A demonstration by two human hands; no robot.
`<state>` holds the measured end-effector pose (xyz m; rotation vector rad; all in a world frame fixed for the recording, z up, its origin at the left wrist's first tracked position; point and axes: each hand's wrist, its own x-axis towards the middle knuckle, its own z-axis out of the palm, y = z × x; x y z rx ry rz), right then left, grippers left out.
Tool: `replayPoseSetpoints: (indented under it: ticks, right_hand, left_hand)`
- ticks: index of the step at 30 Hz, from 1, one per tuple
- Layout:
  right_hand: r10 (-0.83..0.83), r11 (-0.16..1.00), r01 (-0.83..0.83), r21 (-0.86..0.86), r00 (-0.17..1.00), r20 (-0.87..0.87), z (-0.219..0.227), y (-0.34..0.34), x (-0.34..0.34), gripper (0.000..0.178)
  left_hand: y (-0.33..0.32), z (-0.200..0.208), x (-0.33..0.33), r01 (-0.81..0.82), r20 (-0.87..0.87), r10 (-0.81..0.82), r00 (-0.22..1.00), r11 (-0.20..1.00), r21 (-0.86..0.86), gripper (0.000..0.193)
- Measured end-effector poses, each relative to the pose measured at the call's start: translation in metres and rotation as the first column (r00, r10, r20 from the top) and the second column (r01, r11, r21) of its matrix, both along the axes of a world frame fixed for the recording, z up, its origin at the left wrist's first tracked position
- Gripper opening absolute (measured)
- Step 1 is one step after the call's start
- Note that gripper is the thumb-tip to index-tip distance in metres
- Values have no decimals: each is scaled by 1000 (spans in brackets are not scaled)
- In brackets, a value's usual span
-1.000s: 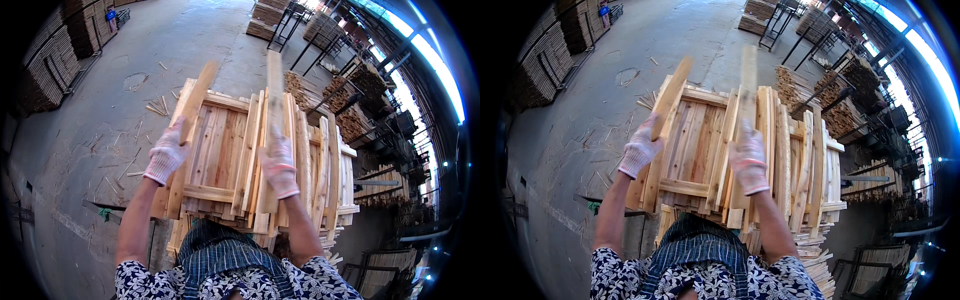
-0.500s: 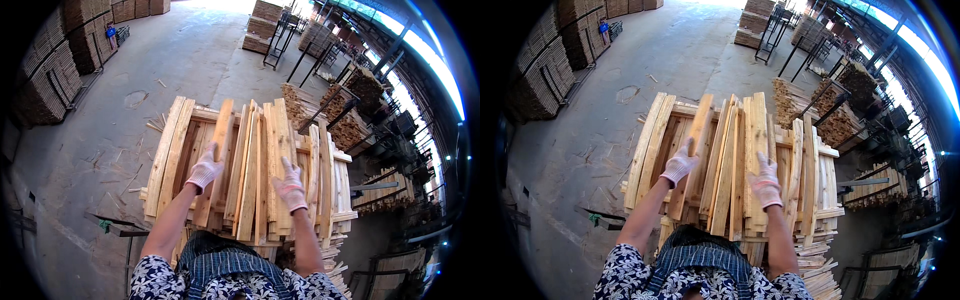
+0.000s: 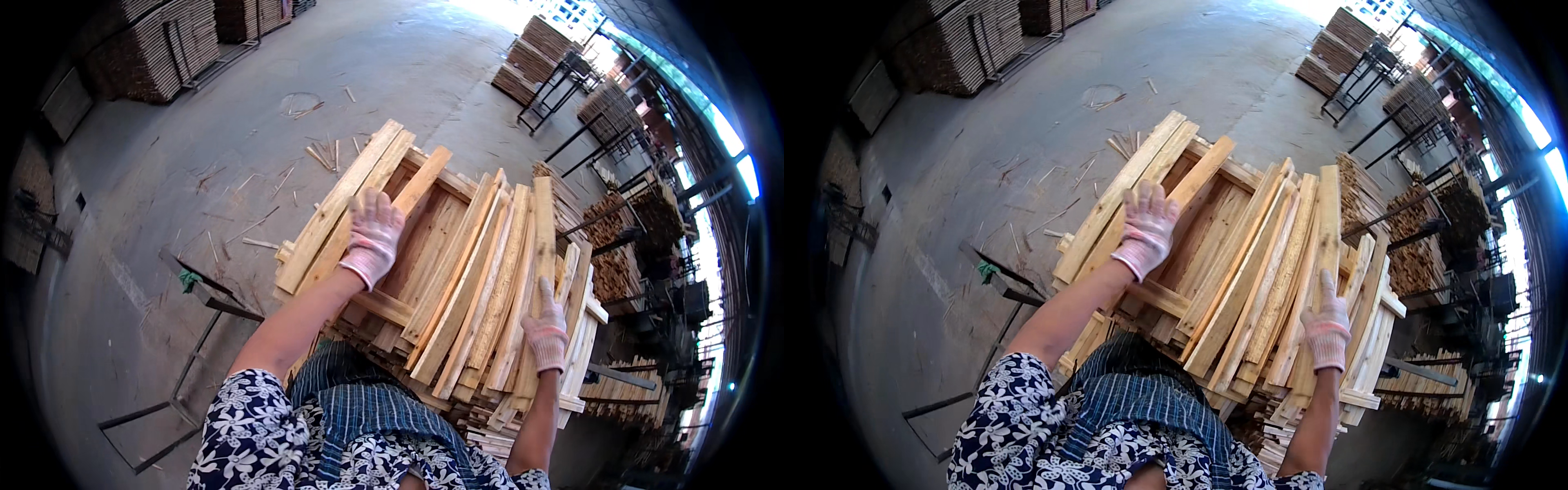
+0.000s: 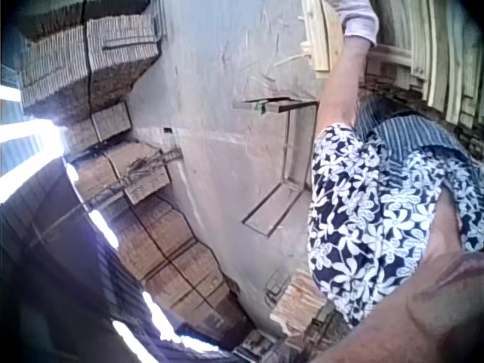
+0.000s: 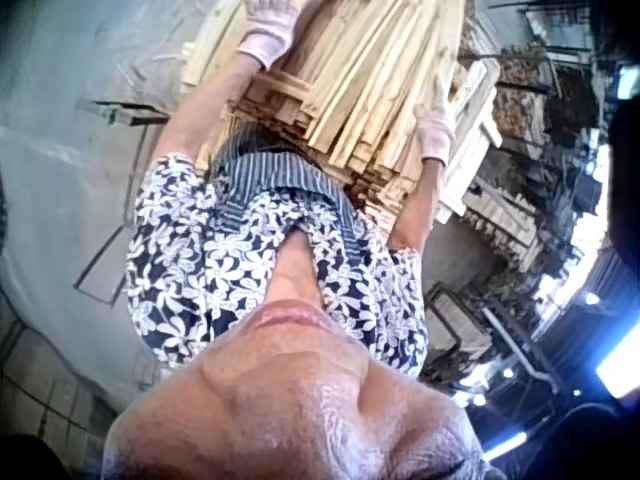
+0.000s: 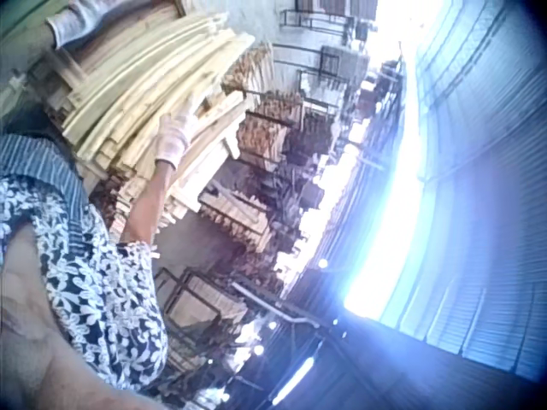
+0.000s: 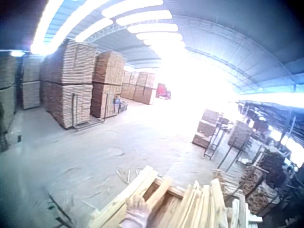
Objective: The person repeatedly picks up small wooden planks from a large pile and places them onto a wooden pallet. They arrange the planks in rows to build up a stack on the pallet throughout the clip.
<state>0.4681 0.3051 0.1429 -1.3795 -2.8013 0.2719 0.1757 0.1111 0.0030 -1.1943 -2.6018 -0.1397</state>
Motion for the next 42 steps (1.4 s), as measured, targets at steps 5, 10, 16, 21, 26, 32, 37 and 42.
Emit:
replayPoseSetpoints:
  ticks: [5, 10, 16, 21, 26, 32, 37, 42]
  right_hand:
    - [-56, 892, -217, -396, 817, -573, 8, -83, -75, 84]
    - [-375, 642, -156, -750, 790, -485, -32, -109, -165, 73]
    - [23, 940, -121, -320, 955, -295, -120, -136, -207, 73]
    - [39, 955, -183, -235, 860, -509, -164, -150, -215, 65]
    - [-48, 939, -80, -334, 932, -360, -135, -179, -255, 69]
    - [310, 947, -318, -46, 941, -134, -35, -96, -183, 57]
    - [-310, 934, 296, 201, 950, 40, -64, 19, -40, 77]
    - [-406, 913, 408, 0, 908, 102, -72, 45, -22, 83]
  left_hand:
    - [-12, 36, -18, -165, 318, 243, 917, 953, -253, 50]
    - [-25, 86, -33, -37, 369, 39, 929, 999, -12, 60]
    - [-78, 18, -118, -392, 722, 287, 630, 920, -23, 70]
    - [-62, 45, -109, -291, 775, 285, 565, 947, -136, 66]
    - [-55, 47, -104, -338, 765, 229, 602, 941, -16, 60]
    - [-42, 66, -65, -195, 330, 142, 933, 972, 134, 63]
    - [39, 45, 40, 44, 675, -383, 630, 886, 462, 89]
    - [118, 96, 147, 154, 710, -41, 703, 984, -95, 114]
